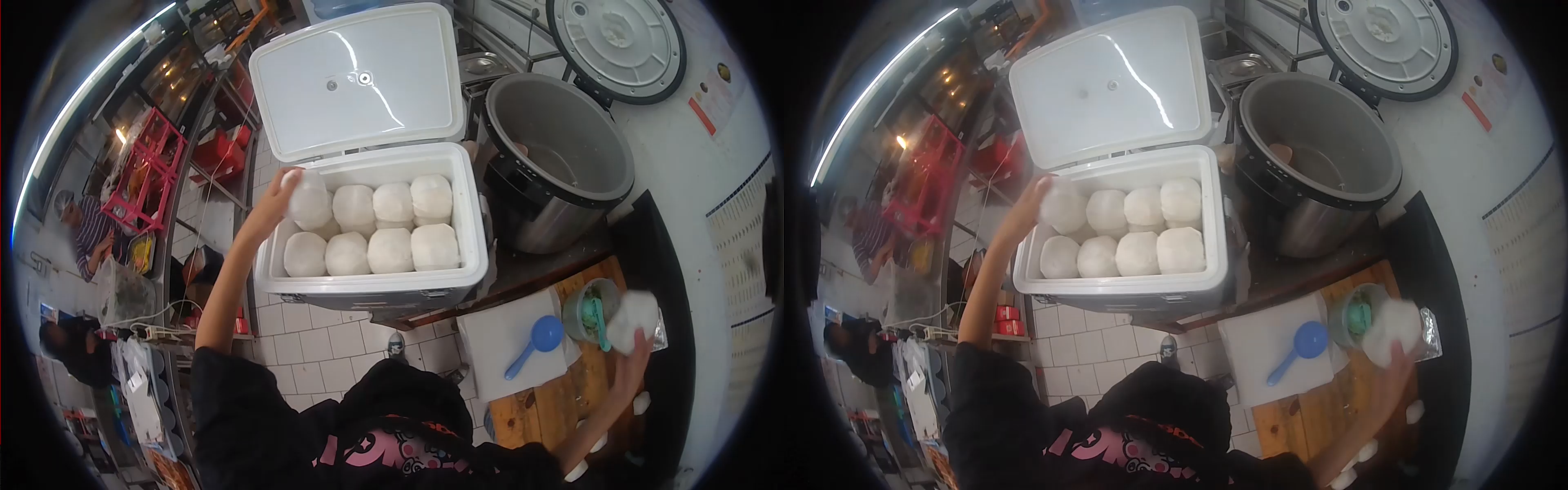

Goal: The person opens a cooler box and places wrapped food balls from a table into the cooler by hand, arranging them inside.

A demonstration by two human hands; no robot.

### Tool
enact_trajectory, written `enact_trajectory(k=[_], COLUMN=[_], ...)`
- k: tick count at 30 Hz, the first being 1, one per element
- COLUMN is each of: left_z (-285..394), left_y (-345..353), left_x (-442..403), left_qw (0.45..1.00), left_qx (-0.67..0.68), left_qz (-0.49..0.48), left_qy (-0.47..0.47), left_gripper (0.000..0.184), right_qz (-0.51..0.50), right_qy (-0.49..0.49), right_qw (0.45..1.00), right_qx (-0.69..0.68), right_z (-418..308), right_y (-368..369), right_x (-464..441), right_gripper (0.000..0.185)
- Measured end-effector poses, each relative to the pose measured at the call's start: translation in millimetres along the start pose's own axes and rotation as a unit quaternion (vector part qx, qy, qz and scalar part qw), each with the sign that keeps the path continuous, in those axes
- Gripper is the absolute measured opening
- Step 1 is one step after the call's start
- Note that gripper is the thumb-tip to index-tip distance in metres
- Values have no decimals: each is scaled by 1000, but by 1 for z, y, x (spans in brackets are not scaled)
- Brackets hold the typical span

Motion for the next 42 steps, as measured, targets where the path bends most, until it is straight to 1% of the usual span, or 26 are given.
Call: enact_trajectory(k=[1,2,3,4,7,9,11,13,14,16,17,19,20,22,23,25,27,28,30,32,34,36,37,39,40,42], left_z=[-6,-9,-12,-7,29,6,-5,-12,-6,16,13,3,-3,-5,-6,-5,-3,-2,13,10,-9,18,3,18,23,33], left_y=[0,1,3,5,6,1,-8,-16,-15,-3,-1,7,6,11,13,12,13,9,15,28,24,31,25,40,46,56], left_x=[-11,-19,-25,-24,9,-8,-16,-20,-11,15,15,15,8,3,3,1,4,6,23,28,14,31,16,35,47,66], left_qw=[1000,993,971,892,866,868,867,891,891,925,925,855,874,867,861,866,867,872,871,806,841,888,833,774,782,817], left_qx=[-1,-102,-201,-295,-322,-344,-366,-384,-384,-226,-228,-368,-351,-361,-371,-374,-377,-369,-377,-495,-461,-388,-480,-566,-548,-476], left_qz=[-6,48,101,198,220,194,169,119,119,16,14,45,31,33,38,15,-11,29,60,14,6,-67,-11,118,156,192], left_qy=[3,40,76,278,313,302,292,212,212,305,304,362,336,341,345,332,326,319,308,324,283,236,274,258,253,264], left_gripper=[35,33,32,28,21,18,15,21,21,33,33,41,42,43,45,46,48,48,52,55,55,52,50,47,47,45], right_qz=[-50,-195,-274,-336,-484,-546,-543,-508,-508,-553,-554,-558,-560,-520,-522,-452,-495,-533,-505,-456,-417,-374,-346,-140,-51,85], right_qy=[17,-70,-93,-89,-131,-53,-179,-369,-369,-368,-366,-376,-372,-467,-464,-570,-525,-481,-476,-472,-455,-387,-338,-222,-240,-90], right_qw=[999,978,957,938,865,835,807,751,751,699,700,681,682,643,644,597,608,616,645,703,764,833,868,957,944,917], right_qx=[3,-32,-2,-13,10,32,149,203,204,264,263,290,289,314,314,337,331,324,320,275,189,128,112,120,223,380], right_z=[-21,-36,-53,-59,-60,-44,-14,30,40,52,52,43,47,52,57,56,55,50,34,13,-26,-52,-56,-18,7,69], right_y=[51,100,149,188,299,365,425,463,472,486,488,487,486,484,485,486,488,486,471,444,380,296,248,144,87,-36], right_x=[4,2,5,12,28,40,51,71,80,100,102,105,105,104,103,105,98,95,96,96,96,90,85,65,55,34], right_gripper=[60,64,67,63,50,50,57,68,68,75,75,75,75,76,76,78,77,76,73,68,59,48,42,23,19,13])
Point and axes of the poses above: each hand's wrist, its own x-axis away from the middle knuckle, its own y-axis out of the palm, z = x × y, the point moved 4 cm from there along -x, towards the middle knuckle, and after that the axes turned 13 degrees about -y, right-handed, at the moved point
